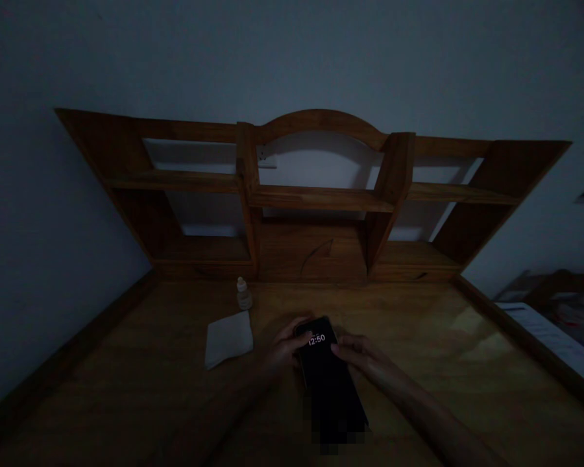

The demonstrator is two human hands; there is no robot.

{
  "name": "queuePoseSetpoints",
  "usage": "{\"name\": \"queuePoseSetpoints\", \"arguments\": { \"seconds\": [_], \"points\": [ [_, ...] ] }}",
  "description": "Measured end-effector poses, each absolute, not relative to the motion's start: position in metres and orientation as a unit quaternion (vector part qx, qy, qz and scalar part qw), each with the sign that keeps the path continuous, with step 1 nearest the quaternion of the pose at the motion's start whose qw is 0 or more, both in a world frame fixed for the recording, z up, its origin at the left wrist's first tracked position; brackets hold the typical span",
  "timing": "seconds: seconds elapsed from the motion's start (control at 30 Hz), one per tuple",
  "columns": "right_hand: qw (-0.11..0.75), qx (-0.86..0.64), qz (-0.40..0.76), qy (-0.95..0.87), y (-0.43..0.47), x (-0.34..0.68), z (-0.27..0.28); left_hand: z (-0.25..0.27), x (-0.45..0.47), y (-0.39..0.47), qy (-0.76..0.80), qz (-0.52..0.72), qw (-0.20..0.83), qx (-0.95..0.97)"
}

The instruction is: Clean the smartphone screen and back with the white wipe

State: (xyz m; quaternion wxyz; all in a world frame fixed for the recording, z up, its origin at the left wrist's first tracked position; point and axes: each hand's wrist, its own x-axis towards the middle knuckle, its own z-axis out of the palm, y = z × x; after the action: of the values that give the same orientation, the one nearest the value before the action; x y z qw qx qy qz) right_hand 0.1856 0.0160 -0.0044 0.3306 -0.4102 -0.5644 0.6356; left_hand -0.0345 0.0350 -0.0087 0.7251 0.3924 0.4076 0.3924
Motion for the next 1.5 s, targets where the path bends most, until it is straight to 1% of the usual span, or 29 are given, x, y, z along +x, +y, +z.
{"name": "queuePoseSetpoints", "arguments": {
  "seconds": [0.13,0.3,0.4,0.53,0.67,0.9,1.5],
  "points": [
    [0.357,-0.422,0.648,-0.524,0.017,0.18,-0.017,-0.002,-0.032,0.032,0.411,0.4,0.72,0.391],
    [0.419,-0.434,0.651,-0.461,0.019,0.178,-0.019,-0.004,-0.029,0.03,0.405,0.391,0.766,0.309],
    [0.434,-0.449,0.645,-0.442,0.02,0.18,-0.022,-0.005,-0.03,0.028,0.399,0.347,0.776,0.343],
    [0.447,-0.455,0.64,-0.429,0.022,0.181,-0.025,-0.003,-0.034,0.027,0.368,0.32,0.775,0.403],
    [0.45,-0.464,0.634,-0.426,0.022,0.18,-0.023,-0.004,-0.037,0.027,0.37,0.304,0.764,0.433],
    [0.439,-0.472,0.631,-0.432,0.022,0.181,-0.024,-0.001,-0.033,0.027,0.419,0.304,0.753,0.406],
    [0.433,-0.477,0.626,-0.439,0.025,0.179,-0.025,-0.009,-0.03,0.034,0.438,0.316,0.746,0.39]
  ]
}}
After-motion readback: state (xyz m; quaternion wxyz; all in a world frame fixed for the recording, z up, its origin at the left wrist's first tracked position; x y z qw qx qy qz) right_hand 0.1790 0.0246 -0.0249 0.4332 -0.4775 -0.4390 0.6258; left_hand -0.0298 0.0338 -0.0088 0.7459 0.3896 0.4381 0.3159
